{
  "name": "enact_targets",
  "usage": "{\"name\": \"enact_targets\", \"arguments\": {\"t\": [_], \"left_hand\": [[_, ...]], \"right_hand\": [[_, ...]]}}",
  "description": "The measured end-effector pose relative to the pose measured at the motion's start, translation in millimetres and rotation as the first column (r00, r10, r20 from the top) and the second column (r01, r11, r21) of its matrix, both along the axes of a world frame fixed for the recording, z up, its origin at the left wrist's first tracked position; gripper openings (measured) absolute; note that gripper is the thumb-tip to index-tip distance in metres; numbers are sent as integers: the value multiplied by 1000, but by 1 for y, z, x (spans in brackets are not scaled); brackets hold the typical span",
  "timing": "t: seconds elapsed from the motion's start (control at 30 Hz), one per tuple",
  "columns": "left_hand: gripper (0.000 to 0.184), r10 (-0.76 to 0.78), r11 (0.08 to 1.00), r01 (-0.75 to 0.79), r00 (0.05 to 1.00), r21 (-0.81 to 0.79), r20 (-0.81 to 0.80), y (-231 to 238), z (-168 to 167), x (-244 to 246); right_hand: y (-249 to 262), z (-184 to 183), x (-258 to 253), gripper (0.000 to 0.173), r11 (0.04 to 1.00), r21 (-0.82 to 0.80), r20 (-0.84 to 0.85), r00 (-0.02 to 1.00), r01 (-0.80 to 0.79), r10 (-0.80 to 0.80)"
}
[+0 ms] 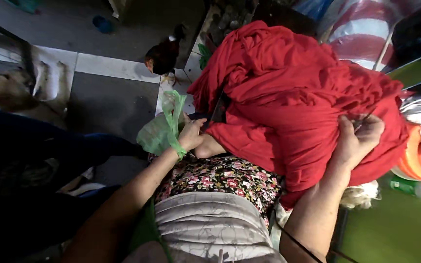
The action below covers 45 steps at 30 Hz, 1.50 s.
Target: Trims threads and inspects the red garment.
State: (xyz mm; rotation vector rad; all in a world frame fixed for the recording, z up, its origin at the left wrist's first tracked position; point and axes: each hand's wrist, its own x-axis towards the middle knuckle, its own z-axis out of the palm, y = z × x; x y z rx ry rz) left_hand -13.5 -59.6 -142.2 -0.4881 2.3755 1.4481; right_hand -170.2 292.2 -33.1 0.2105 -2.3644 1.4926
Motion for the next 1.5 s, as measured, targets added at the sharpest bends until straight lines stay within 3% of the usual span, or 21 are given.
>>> {"name": "enact_targets", "arguments": {"t": [0.07,0.17,0.27,0.37,0.57,0.8,0.9,0.97,1.07,1.13,1.2,1.33,1.43,1.5], "left_hand": [[48,-2,998,6,998,61,-66,0,-2,0],[27,166,965,-138,980,222,-111,3,-5,2],[29,374,795,-329,927,509,14,8,14,8],[24,457,640,-384,887,666,72,12,32,6],[28,456,654,-313,890,688,-29,14,42,6],[22,509,676,-334,856,657,-88,21,49,7],[23,519,651,-317,849,690,-99,22,60,8],[24,521,643,-304,846,703,-111,24,66,10],[26,486,686,-267,861,677,-153,28,81,11],[28,441,741,-206,867,639,-232,29,86,13],[30,381,821,-159,868,549,-319,28,88,15],[30,265,956,-171,851,239,-453,23,83,18],[42,137,980,-192,851,-57,-507,24,81,20],[41,89,983,-157,856,-91,-509,29,96,24]], "right_hand": [[1,-1,3,28,1000,-10,-58,998,-29,28],[8,0,4,24,986,142,-34,996,-82,88],[3,16,14,26,950,308,77,996,-59,37],[-4,20,22,31,906,422,73,997,-1,-32],[-10,34,33,29,936,353,119,992,-16,-28],[-34,52,54,32,863,497,-86,995,84,-47],[-53,58,69,28,885,435,-284,958,166,-40],[-75,57,87,23,928,372,-297,947,-4,123],[-122,28,109,30,849,293,9,889,-440,458],[-148,-3,112,41,791,264,154,834,-552,530],[-155,-20,109,30,767,247,182,805,-593,564],[-142,-8,95,13,757,137,178,767,-639,616],[-130,2,84,11,780,139,200,788,-611,582],[-127,4,81,8,808,118,206,810,-577,548]]}}
